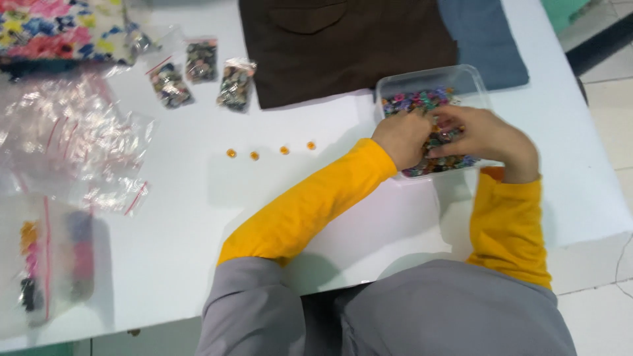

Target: The person picks up buttons from a container by hand, sorts them by color on a white surface, and places a group of pink buttons into a plastic bag.

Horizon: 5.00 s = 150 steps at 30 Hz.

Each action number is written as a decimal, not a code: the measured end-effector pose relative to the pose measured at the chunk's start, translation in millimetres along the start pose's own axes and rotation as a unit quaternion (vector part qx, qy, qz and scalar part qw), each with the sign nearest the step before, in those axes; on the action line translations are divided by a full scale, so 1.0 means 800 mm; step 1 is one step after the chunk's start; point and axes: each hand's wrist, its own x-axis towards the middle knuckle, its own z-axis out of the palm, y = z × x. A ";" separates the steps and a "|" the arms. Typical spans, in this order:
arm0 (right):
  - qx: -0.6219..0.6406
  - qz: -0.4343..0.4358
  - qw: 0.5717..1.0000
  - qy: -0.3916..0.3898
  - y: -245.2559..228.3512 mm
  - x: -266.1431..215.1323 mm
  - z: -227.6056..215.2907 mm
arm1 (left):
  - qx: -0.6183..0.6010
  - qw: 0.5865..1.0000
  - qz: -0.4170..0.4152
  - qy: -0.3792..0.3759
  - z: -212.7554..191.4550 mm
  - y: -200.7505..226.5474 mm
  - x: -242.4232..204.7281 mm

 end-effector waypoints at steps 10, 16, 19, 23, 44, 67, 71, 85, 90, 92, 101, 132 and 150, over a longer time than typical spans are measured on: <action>-0.046 -0.007 0.999 0.010 0.013 0.027 0.037 | 0.036 0.998 -0.033 -0.034 0.094 -0.044 0.068; 0.038 -0.069 0.993 0.091 0.025 0.022 0.037 | 0.021 0.999 0.026 0.038 0.063 -0.047 0.049; 0.083 -0.088 0.984 0.129 0.023 0.015 0.036 | 0.047 0.994 -0.008 0.101 0.060 -0.044 0.040; 0.254 -0.097 0.957 0.104 0.008 0.002 0.028 | 0.031 0.987 0.090 0.128 0.070 -0.059 0.040; 0.383 -0.122 0.906 0.133 0.044 0.012 0.035 | -0.195 0.953 0.122 0.199 -0.002 -0.019 0.001; 0.334 -0.172 0.916 0.137 -0.017 -0.007 0.018 | -0.295 0.907 0.166 0.248 -0.018 -0.064 -0.009; 0.269 -0.172 0.922 0.221 -0.063 -0.030 0.005 | -0.234 0.932 0.139 0.237 -0.074 -0.070 -0.060; 0.086 -0.199 0.973 0.080 -0.238 0.036 0.116 | -0.164 0.973 -0.053 0.152 -0.075 -0.195 -0.269; -0.078 -0.134 0.988 -0.005 -0.258 0.055 0.128 | -0.220 0.968 -0.093 0.083 -0.056 -0.212 -0.284; -0.111 -0.131 0.985 -0.010 -0.258 0.067 0.138 | -0.216 0.969 -0.098 0.063 -0.055 -0.215 -0.287; -0.110 -0.122 0.985 -0.047 -0.259 0.059 0.140 | -0.203 0.971 -0.124 0.017 -0.060 -0.226 -0.319; -0.019 -0.137 0.989 0.047 -0.223 0.045 0.153 | -0.248 0.938 -0.175 0.170 -0.013 -0.201 -0.301; 0.024 -0.150 0.985 0.086 -0.209 0.053 0.167 | -0.242 0.932 -0.141 0.230 -0.027 -0.190 -0.298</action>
